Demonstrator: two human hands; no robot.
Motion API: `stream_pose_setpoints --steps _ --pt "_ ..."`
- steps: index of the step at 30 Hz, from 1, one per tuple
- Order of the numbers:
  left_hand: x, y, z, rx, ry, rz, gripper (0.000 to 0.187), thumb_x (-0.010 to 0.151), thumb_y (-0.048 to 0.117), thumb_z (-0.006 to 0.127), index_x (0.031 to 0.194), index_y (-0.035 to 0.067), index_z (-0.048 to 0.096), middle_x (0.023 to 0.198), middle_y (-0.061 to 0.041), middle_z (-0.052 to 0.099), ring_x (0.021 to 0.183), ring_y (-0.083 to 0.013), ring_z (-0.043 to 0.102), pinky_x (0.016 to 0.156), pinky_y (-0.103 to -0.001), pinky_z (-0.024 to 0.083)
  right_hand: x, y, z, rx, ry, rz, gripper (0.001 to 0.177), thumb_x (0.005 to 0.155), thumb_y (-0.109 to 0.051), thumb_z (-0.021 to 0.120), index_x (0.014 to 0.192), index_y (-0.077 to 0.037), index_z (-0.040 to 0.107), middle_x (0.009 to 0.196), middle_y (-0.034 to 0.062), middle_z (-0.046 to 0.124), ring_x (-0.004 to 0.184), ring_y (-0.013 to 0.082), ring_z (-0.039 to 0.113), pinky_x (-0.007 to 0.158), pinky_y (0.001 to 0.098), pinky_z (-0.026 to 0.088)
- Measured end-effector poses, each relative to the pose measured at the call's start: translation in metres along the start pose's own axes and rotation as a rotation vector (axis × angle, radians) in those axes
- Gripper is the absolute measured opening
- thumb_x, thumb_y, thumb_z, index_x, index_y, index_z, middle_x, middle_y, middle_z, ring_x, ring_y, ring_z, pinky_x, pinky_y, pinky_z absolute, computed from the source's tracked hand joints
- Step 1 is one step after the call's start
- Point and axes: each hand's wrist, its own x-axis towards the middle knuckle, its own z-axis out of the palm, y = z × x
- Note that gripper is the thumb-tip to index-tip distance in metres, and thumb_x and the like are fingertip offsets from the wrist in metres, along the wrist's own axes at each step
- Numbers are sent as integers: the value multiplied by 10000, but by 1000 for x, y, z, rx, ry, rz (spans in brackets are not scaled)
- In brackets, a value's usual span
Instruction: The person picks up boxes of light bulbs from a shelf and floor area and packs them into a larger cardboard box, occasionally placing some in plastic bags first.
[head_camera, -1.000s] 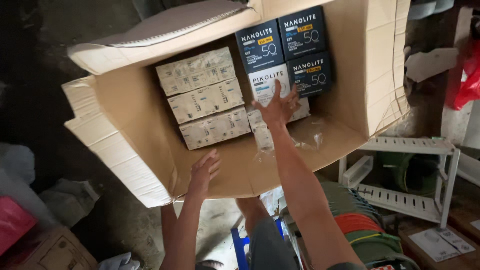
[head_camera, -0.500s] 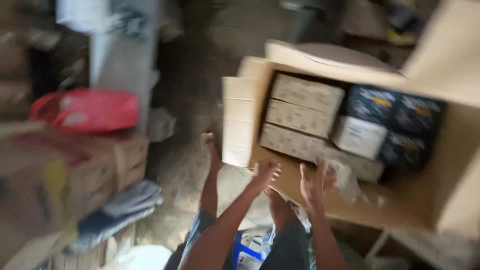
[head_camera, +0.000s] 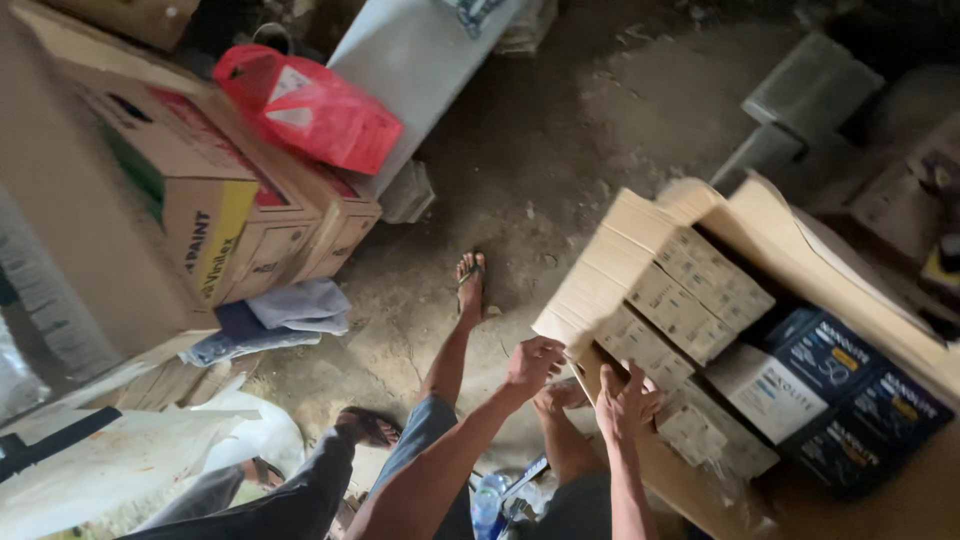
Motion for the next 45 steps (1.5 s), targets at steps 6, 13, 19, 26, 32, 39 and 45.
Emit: stream_pose_setpoints --steps 6,13,19,26,32,39,45 --pt "19 -4 -54 -134 75 1 173 885 171 593 960 68 710 720 -75 689 546 -130 612 498 -266 469 -15 -54 -5 66 -61 58 609 812 -564 522 1309 -213 492 1199 230 364 1164 451 379 984 605 309" --pt "29 15 -132 -9 112 -73 186 935 148 540 798 66 635 684 -52 581 598 -136 504 570 -362 349 -39 -115 10 25 -29 71 616 832 -537 574 1347 -220 451 1298 319 385 1220 509 366 1026 581 266" --pt "53 1 -185 111 232 -180 116 777 142 647 842 108 557 573 -28 555 497 -139 546 427 -326 408 -53 -148 33 -124 165 -229 528 787 -430 656 1219 -131 598 1069 203 620 984 410 558 896 512 410" --pt "77 42 -196 460 113 -194 356 867 453 502 876 189 740 857 -124 718 889 -348 678 743 -454 482 -66 -220 33 34 56 101 519 755 -398 730 1239 -293 572 1163 240 465 1092 442 486 981 497 383" --pt "111 29 -196 -1130 -438 -18 320 966 285 423 896 4 560 728 -107 567 491 -222 545 426 -333 427 -59 -310 4 22 -36 -133 547 847 -371 631 1298 -80 528 1322 175 538 1289 358 414 1038 537 356" --pt "89 85 -205 12 175 -290 182 864 331 641 851 155 685 838 -74 686 818 -252 645 718 -428 471 -56 -431 -20 95 -122 -237 517 895 -332 569 1336 -85 460 1434 138 380 1316 357 383 1077 573 397" --pt "99 114 -194 -448 216 -59 218 928 281 607 1081 132 653 809 -91 627 645 -310 555 568 -563 469 -20 -506 -22 34 -122 -174 570 867 -329 630 1362 -135 425 1368 106 432 1219 311 465 963 508 452"
